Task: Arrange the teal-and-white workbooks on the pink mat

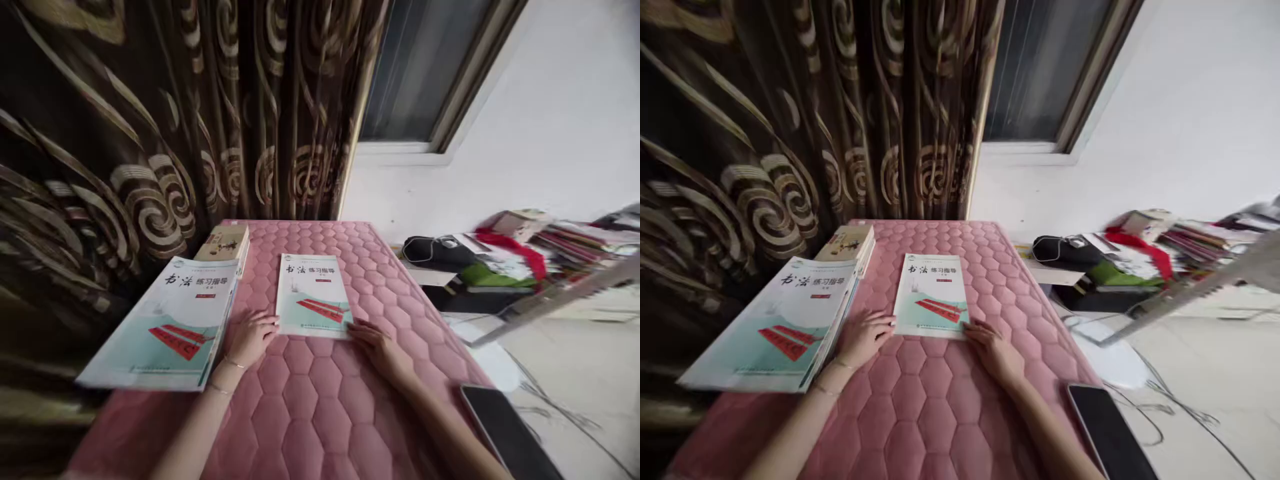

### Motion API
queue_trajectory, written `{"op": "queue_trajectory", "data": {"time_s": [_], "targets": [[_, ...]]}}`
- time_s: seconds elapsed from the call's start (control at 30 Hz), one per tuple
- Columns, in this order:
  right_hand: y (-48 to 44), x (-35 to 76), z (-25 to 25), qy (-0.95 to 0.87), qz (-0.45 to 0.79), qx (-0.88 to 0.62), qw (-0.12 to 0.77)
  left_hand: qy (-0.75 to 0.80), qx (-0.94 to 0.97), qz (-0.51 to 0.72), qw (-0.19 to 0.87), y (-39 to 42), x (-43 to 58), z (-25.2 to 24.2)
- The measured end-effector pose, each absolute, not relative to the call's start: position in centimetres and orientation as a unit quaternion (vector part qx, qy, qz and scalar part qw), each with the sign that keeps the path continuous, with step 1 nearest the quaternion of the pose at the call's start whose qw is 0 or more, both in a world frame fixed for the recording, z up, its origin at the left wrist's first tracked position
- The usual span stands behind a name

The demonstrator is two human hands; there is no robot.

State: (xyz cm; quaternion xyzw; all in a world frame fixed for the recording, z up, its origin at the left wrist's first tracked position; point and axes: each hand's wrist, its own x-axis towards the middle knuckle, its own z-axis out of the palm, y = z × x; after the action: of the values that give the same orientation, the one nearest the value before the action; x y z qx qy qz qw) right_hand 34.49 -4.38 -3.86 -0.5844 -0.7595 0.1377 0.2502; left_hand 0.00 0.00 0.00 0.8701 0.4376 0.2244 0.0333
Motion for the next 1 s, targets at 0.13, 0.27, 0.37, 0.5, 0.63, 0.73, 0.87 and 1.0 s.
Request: {"op": "queue_trajectory", "data": {"time_s": [0.13, 0.27, 0.37, 0.5, 0.63, 0.73, 0.87, 1.0], "targets": [[-4.5, 34.5, -3.0, -0.757, 0.146, -0.581, 0.260, 0.433, 0.869, 0.235, 0.035, -0.1, -0.1, -0.4], [-4.8, 32.4, -1.9, -0.764, 0.104, -0.577, 0.271, 0.443, 0.865, 0.234, 0.045, -0.6, 1.6, -0.1], [-4.5, 29.0, -1.3, -0.788, 0.072, -0.541, 0.285, 0.430, 0.873, 0.221, 0.067, -1.0, 4.4, 0.2], [-3.2, 25.1, -1.4, -0.803, 0.053, -0.513, 0.299, 0.407, 0.886, 0.209, 0.078, -0.9, 7.6, -0.1], [-2.2, 24.7, -2.0, -0.807, 0.046, -0.501, 0.309, 0.441, 0.869, 0.204, 0.088, -0.5, 7.7, -0.7], [-2.4, 26.4, -2.2, -0.810, 0.056, -0.496, 0.307, 0.446, 0.865, 0.214, 0.087, -0.2, 6.2, -1.1], [-3.5, 30.2, -2.0, -0.798, 0.080, -0.522, 0.291, 0.459, 0.849, 0.244, 0.095, 0.1, 3.3, -1.4], [-4.2, 33.5, -2.2, -0.774, 0.116, -0.559, 0.275, 0.469, 0.838, 0.255, 0.119, 0.3, 1.1, -1.6]]}}
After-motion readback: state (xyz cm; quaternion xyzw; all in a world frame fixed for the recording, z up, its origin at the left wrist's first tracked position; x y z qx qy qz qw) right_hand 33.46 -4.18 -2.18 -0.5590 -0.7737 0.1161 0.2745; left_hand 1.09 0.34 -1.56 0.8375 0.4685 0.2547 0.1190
